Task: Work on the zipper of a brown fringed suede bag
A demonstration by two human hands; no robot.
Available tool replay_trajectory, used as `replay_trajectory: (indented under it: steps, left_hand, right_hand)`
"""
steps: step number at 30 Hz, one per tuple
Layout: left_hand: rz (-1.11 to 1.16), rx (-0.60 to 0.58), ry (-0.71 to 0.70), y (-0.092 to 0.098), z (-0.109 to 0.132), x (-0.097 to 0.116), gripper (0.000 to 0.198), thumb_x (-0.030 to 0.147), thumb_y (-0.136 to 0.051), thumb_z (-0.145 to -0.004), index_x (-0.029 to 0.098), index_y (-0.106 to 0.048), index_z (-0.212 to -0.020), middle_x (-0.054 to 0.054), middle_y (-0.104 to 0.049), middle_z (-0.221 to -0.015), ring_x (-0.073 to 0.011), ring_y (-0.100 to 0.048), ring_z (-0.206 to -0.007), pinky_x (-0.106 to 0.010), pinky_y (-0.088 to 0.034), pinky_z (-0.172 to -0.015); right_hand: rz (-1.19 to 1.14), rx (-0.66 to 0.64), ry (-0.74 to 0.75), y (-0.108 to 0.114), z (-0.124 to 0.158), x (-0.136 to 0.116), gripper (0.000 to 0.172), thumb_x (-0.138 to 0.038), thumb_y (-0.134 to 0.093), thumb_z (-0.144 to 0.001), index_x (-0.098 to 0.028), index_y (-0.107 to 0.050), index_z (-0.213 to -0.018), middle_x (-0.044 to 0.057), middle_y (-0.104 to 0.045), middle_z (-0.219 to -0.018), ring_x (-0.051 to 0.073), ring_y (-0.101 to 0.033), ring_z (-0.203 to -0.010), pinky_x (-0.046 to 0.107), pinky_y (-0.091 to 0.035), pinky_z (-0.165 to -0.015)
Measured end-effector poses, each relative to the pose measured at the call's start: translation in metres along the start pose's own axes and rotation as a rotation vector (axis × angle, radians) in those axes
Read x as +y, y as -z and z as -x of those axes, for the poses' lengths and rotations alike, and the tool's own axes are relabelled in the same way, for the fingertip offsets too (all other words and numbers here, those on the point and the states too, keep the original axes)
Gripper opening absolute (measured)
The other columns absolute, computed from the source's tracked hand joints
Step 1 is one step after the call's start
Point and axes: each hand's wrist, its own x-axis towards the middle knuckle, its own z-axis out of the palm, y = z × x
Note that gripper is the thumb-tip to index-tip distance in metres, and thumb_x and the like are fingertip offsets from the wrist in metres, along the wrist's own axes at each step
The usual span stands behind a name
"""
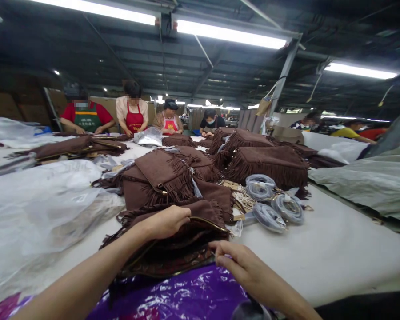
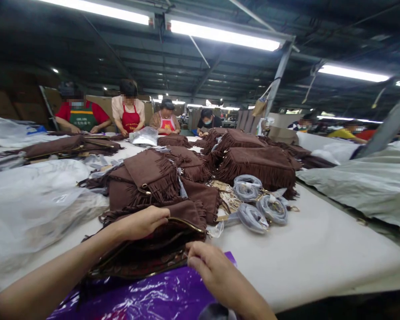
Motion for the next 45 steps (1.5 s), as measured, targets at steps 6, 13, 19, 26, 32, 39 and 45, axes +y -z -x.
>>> replay_trajectory:
  steps: [6,13,19,26,32,39,45]
  left_hand:
    - [0.027,-0.008,-0.031,0.005,0.006,0.002,0.01,0.018,-0.051,-0.088,0.02,-0.06,-0.083,0.001,-0.059,-0.075,-0.0167,-0.054,-0.07,-0.023,-0.039,-0.064]
    - [-0.143,-0.121,-0.115,-0.009,0.044,0.046,0.019,0.007,-0.047,-0.087,0.019,-0.06,-0.082,-0.004,-0.064,-0.082,-0.0193,-0.06,-0.074,-0.025,-0.044,-0.067]
    - [-0.244,-0.181,0.107,-0.034,0.051,0.03,0.038,0.002,-0.043,-0.082,0.014,-0.057,-0.115,-0.014,-0.064,-0.119,-0.0269,-0.062,-0.108,-0.034,-0.048,-0.093]
    - [-0.284,-0.167,0.197,-0.037,0.029,0.038,0.035,0.004,-0.044,-0.082,0.006,-0.058,-0.115,-0.023,-0.067,-0.109,-0.0356,-0.065,-0.103,-0.048,-0.051,-0.091]
    - [-0.157,-0.076,0.119,-0.059,0.002,0.038,0.043,0.01,-0.039,-0.091,0.012,-0.052,-0.131,-0.015,-0.058,-0.134,-0.0265,-0.056,-0.122,-0.038,-0.042,-0.107]
    - [0.126,-0.089,0.156,-0.062,-0.011,0.017,0.054,0.002,-0.042,-0.075,0.018,-0.064,-0.121,-0.008,-0.065,-0.127,-0.0251,-0.06,-0.116,-0.036,-0.045,-0.103]
    - [0.203,-0.02,0.215,-0.07,-0.007,0.011,0.055,0.005,-0.039,-0.078,0.018,-0.059,-0.128,-0.008,-0.063,-0.13,-0.0269,-0.059,-0.117,-0.039,-0.044,-0.104]
  right_hand:
    - [-0.071,-0.07,0.118,-0.02,-0.031,0.011,0.021,-0.033,-0.044,-0.091,-0.023,-0.048,-0.072,-0.004,-0.048,-0.071,0.018,-0.051,-0.078,0.028,-0.038,-0.075]
    - [-0.123,-0.059,0.098,-0.019,-0.036,0.004,0.023,-0.037,-0.045,-0.092,-0.022,-0.049,-0.075,-0.004,-0.044,-0.07,0.015,-0.041,-0.07,0.026,-0.033,-0.064]
    - [-0.098,0.017,-0.009,-0.009,-0.029,0.018,0.025,-0.042,-0.043,-0.091,-0.023,-0.048,-0.075,-0.006,-0.038,-0.062,0.014,-0.036,-0.059,0.026,-0.031,-0.054]
    - [0.02,0.104,-0.036,0.002,-0.02,0.013,0.025,-0.041,-0.043,-0.09,-0.023,-0.048,-0.074,-0.003,-0.047,-0.069,0.017,-0.044,-0.068,0.029,-0.038,-0.064]
    - [-0.017,0.052,-0.096,0.004,-0.02,0.015,0.024,-0.044,-0.04,-0.09,-0.025,-0.043,-0.075,-0.008,-0.033,-0.058,0.013,-0.03,-0.051,0.026,-0.027,-0.05]
    - [-0.014,0.065,-0.099,0.01,-0.023,0.016,0.024,-0.046,-0.038,-0.09,-0.024,-0.046,-0.081,-0.008,-0.034,-0.059,0.014,-0.033,-0.053,0.027,-0.028,-0.053]
    - [0.078,0.063,-0.071,0.012,-0.024,0.02,0.025,-0.043,-0.037,-0.09,-0.022,-0.046,-0.078,-0.001,-0.048,-0.075,0.019,-0.045,-0.074,0.032,-0.036,-0.07]
